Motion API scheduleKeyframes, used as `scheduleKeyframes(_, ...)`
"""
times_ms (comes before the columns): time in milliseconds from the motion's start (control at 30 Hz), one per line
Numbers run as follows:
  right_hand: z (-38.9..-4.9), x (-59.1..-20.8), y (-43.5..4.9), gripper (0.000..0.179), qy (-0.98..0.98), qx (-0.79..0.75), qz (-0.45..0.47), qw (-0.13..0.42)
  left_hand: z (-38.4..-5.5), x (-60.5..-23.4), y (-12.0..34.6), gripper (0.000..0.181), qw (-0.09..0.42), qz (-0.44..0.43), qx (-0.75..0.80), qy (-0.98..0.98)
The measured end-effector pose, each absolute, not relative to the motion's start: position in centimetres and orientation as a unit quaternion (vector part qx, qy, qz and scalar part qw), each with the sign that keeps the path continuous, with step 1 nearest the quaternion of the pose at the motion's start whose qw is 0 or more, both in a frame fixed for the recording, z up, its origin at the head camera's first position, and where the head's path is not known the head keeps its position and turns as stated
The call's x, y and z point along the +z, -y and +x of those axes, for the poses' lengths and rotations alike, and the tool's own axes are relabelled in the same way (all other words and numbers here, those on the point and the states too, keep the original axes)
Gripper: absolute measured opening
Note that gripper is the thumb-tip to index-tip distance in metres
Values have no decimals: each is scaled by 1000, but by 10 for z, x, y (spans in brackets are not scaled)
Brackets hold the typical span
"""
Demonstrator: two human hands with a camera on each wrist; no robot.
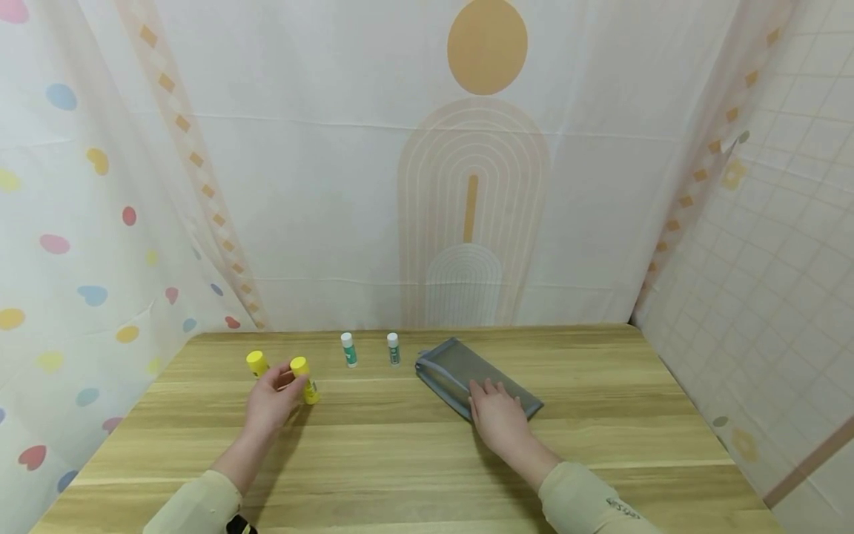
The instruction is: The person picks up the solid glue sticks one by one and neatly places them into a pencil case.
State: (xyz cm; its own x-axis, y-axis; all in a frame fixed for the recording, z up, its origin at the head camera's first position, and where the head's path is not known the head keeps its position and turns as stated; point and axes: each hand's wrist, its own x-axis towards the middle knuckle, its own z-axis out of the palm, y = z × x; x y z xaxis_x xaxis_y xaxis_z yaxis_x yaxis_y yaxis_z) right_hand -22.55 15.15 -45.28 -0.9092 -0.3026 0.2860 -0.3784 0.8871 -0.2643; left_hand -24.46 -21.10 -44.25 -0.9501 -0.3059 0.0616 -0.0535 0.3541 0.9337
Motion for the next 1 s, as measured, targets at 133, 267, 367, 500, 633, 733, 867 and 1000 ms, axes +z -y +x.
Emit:
scheduleKeyframes(133,-225,-453,-152,29,964,159,176,119,-244,-442,211,42,108,111,-554,818)
scheduleKeyframes(267,-225,-453,-152,29,963,161,176,121,-242,-441,208,41,99,111,-575,805)
scheduleKeyframes(367,-225,-454,-152,29,964,161,175,121,-241,-441,206,39,91,108,-600,787)
scheduleKeyframes(500,-225,-454,-152,29,964,162,176,120,-240,-438,201,37,79,104,-621,773)
scheduleKeyframes(633,-225,-454,-152,29,964,159,175,120,-239,-435,196,39,57,113,-626,769)
scheduleKeyframes(733,-224,-453,-152,29,964,157,175,122,-238,-433,192,37,45,120,-627,768)
scheduleKeyframes(867,-224,-453,-151,28,964,159,176,122,-237,-433,187,36,42,118,-634,763)
scheduleKeyframes(1000,-224,-454,-151,28,963,158,180,127,-235,-432,182,38,35,116,-654,747)
